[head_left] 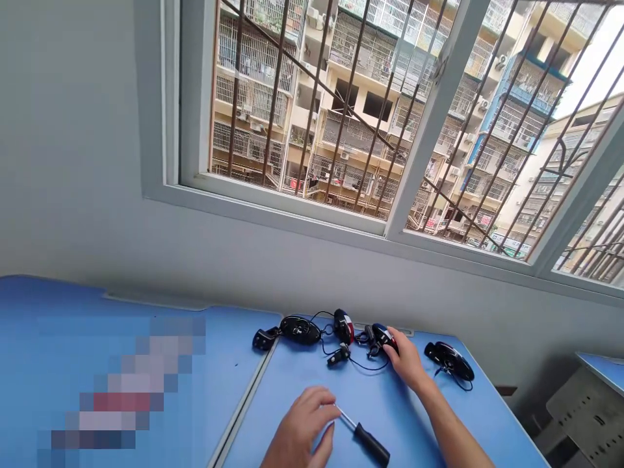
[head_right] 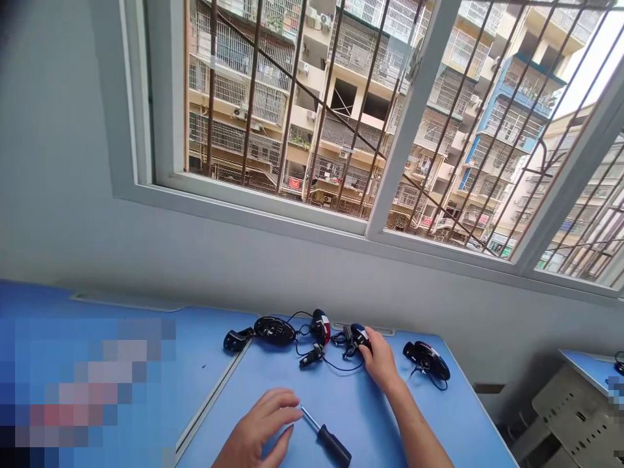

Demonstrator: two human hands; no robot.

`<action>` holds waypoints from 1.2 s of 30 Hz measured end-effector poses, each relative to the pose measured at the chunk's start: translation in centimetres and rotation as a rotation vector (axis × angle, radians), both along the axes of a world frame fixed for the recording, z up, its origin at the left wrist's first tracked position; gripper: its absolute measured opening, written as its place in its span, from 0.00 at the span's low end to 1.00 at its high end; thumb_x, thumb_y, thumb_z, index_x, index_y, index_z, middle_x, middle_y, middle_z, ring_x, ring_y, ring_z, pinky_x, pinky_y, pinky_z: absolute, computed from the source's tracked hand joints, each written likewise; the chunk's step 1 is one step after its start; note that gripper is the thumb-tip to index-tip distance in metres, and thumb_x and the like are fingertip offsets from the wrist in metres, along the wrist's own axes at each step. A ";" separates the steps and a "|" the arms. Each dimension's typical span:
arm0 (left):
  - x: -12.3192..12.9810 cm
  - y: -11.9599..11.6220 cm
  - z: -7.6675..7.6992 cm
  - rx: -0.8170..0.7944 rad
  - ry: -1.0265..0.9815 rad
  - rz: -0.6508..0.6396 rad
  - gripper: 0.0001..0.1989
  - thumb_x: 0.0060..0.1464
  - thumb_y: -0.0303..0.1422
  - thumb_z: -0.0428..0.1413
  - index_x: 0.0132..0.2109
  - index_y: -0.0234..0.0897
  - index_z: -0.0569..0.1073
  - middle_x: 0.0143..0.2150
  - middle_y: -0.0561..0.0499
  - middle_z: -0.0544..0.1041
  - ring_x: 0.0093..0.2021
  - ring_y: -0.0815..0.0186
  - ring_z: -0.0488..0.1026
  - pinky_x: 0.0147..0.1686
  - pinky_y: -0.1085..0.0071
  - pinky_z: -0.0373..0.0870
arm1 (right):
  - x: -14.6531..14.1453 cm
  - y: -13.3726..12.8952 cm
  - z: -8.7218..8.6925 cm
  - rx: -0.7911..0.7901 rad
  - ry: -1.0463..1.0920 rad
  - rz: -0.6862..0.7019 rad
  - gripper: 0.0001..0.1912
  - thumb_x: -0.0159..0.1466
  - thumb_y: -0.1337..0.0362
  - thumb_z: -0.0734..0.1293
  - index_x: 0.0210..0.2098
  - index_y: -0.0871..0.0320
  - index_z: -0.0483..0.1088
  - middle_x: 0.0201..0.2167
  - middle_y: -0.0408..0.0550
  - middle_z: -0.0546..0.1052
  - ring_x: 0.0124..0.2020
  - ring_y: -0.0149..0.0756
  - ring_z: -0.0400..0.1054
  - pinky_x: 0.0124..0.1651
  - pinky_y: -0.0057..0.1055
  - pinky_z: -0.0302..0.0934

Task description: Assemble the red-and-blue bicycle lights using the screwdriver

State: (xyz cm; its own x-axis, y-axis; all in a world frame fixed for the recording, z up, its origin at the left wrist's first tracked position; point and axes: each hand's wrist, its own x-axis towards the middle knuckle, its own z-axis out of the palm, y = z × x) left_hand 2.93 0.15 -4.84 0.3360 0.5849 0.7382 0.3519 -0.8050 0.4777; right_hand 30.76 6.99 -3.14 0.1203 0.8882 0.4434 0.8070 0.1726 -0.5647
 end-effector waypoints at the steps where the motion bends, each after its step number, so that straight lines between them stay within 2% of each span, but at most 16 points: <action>1: 0.0 -0.1 0.1 -0.014 -0.004 0.003 0.12 0.52 0.25 0.48 0.36 0.43 0.75 0.37 0.46 0.78 0.42 0.58 0.75 0.40 0.65 0.76 | 0.1 -0.2 0.0 -0.002 0.016 -0.006 0.22 0.57 0.65 0.62 0.51 0.58 0.70 0.48 0.52 0.77 0.49 0.44 0.71 0.54 0.40 0.63; 6: -0.3 -0.5 0.9 -0.055 0.005 -0.002 0.13 0.53 0.25 0.48 0.36 0.43 0.75 0.38 0.47 0.78 0.43 0.59 0.74 0.41 0.66 0.76 | 0.9 -1.5 0.6 -0.027 0.148 -0.061 0.22 0.57 0.62 0.61 0.50 0.61 0.70 0.49 0.57 0.76 0.52 0.49 0.69 0.57 0.47 0.59; 9: -0.4 -0.5 1.1 -0.054 0.016 0.003 0.12 0.53 0.25 0.49 0.37 0.43 0.75 0.39 0.48 0.78 0.43 0.59 0.75 0.42 0.66 0.75 | 1.3 -2.7 1.6 -0.069 0.262 -0.020 0.22 0.59 0.57 0.61 0.50 0.60 0.70 0.46 0.55 0.77 0.49 0.48 0.70 0.54 0.45 0.61; 12: -0.5 -0.4 1.3 -0.040 0.050 0.008 0.12 0.53 0.24 0.50 0.39 0.42 0.75 0.39 0.48 0.79 0.43 0.60 0.75 0.43 0.67 0.75 | 0.8 -4.3 2.7 -0.153 0.395 0.084 0.25 0.60 0.49 0.60 0.49 0.58 0.69 0.42 0.53 0.78 0.43 0.45 0.73 0.43 0.40 0.68; 15: -0.7 -0.3 1.5 -0.043 0.067 0.022 0.14 0.52 0.24 0.50 0.41 0.43 0.76 0.39 0.48 0.79 0.43 0.60 0.76 0.42 0.67 0.76 | -0.7 -5.7 3.5 -0.241 0.509 0.188 0.29 0.59 0.42 0.59 0.48 0.58 0.68 0.37 0.53 0.78 0.37 0.44 0.74 0.34 0.37 0.70; 19: -1.2 -0.2 2.0 -0.152 0.025 0.119 0.16 0.53 0.27 0.50 0.47 0.43 0.74 0.44 0.47 0.79 0.44 0.59 0.76 0.43 0.65 0.77 | -3.4 -6.8 4.4 -0.336 0.668 0.387 0.25 0.59 0.43 0.64 0.45 0.56 0.67 0.37 0.50 0.77 0.34 0.39 0.72 0.35 0.36 0.68; 22: -1.5 -0.3 2.4 -0.261 0.001 0.150 0.23 0.52 0.28 0.51 0.56 0.43 0.68 0.52 0.45 0.76 0.48 0.57 0.75 0.43 0.64 0.77 | -5.2 -7.4 4.9 -0.442 0.754 0.588 0.23 0.57 0.46 0.68 0.43 0.56 0.68 0.35 0.47 0.75 0.33 0.35 0.70 0.35 0.32 0.64; 25: -1.6 -0.6 2.4 -0.334 0.007 0.054 0.33 0.48 0.26 0.52 0.62 0.44 0.61 0.58 0.44 0.71 0.52 0.55 0.72 0.44 0.65 0.76 | -6.6 -7.9 4.9 -0.514 0.744 0.715 0.23 0.57 0.46 0.69 0.43 0.56 0.68 0.33 0.44 0.73 0.33 0.31 0.66 0.35 0.28 0.59; 29: -1.7 -0.8 2.6 -0.379 0.039 -0.145 0.36 0.45 0.22 0.52 0.62 0.48 0.61 0.61 0.48 0.67 0.58 0.54 0.67 0.53 0.62 0.71 | -7.7 -8.4 4.8 -0.527 0.724 0.783 0.23 0.57 0.45 0.69 0.41 0.57 0.67 0.31 0.42 0.70 0.31 0.29 0.62 0.34 0.26 0.54; 33: -1.7 -0.7 3.3 -0.502 0.064 -0.304 0.32 0.46 0.20 0.50 0.58 0.49 0.66 0.56 0.50 0.72 0.51 0.58 0.71 0.45 0.68 0.74 | -7.7 -8.4 4.6 -0.551 0.704 0.791 0.22 0.57 0.45 0.69 0.39 0.57 0.66 0.29 0.40 0.68 0.29 0.28 0.60 0.31 0.24 0.54; 36: -1.6 -0.6 3.5 -0.589 0.072 -0.369 0.34 0.44 0.20 0.51 0.59 0.50 0.65 0.57 0.50 0.69 0.48 0.60 0.72 0.38 0.71 0.74 | -7.8 -8.4 4.2 -0.574 0.740 0.776 0.24 0.56 0.44 0.68 0.39 0.57 0.65 0.30 0.42 0.69 0.29 0.29 0.63 0.29 0.26 0.59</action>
